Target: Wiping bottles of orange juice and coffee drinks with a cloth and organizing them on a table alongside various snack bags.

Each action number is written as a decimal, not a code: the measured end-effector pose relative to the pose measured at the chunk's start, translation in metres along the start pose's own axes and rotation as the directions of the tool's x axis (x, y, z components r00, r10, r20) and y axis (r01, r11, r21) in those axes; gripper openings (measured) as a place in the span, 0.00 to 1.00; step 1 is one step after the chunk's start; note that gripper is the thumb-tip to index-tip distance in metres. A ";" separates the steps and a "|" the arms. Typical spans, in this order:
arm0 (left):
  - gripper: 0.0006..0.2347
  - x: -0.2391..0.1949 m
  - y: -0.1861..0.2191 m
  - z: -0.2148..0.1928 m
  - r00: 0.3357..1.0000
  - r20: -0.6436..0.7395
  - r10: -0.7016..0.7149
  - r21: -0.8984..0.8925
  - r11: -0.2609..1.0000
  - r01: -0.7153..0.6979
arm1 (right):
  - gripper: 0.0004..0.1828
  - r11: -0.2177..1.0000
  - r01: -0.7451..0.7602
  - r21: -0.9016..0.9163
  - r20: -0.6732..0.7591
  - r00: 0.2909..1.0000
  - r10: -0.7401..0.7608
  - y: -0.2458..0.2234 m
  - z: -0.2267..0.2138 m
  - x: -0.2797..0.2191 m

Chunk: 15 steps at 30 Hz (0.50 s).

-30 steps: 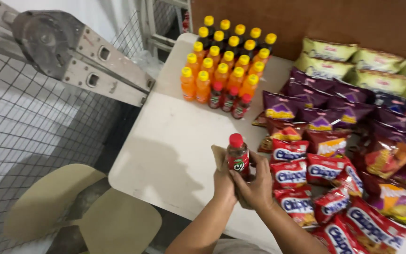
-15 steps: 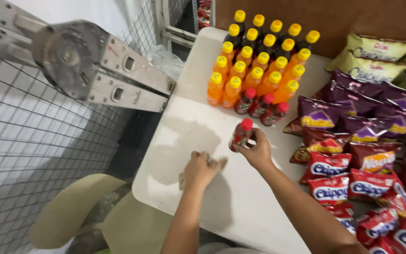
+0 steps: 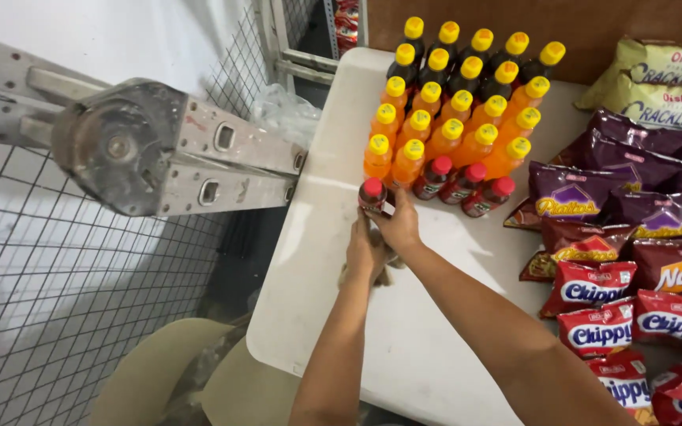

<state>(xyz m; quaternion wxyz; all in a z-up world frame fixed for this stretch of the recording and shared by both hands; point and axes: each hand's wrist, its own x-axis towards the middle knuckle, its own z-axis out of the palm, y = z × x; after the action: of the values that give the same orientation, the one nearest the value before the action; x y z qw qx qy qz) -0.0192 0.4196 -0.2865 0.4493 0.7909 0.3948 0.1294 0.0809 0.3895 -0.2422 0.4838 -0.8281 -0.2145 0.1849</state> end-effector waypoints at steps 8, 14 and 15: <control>0.25 0.079 -0.081 0.051 0.801 0.204 -0.562 -0.575 0.593 0.563 | 0.40 0.998 -0.010 0.059 0.131 0.991 0.003 0.127 0.007 -0.023; 0.36 -0.106 -0.012 0.032 0.824 -0.360 0.438 0.413 0.867 -0.280 | 0.13 0.957 0.255 0.138 0.141 0.951 -0.274 0.106 -0.200 -0.126; 0.36 -0.096 -0.022 0.042 0.825 -0.345 0.449 0.404 0.864 -0.301 | 0.13 0.960 0.249 0.128 0.120 0.957 -0.264 0.121 -0.239 -0.134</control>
<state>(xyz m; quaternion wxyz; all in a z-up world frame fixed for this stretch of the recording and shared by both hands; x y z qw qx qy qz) -0.0697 0.3294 -0.3135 0.1768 0.8697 0.3337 0.3178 0.1118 0.0924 -0.2246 0.5336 -0.7504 -0.3419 0.1880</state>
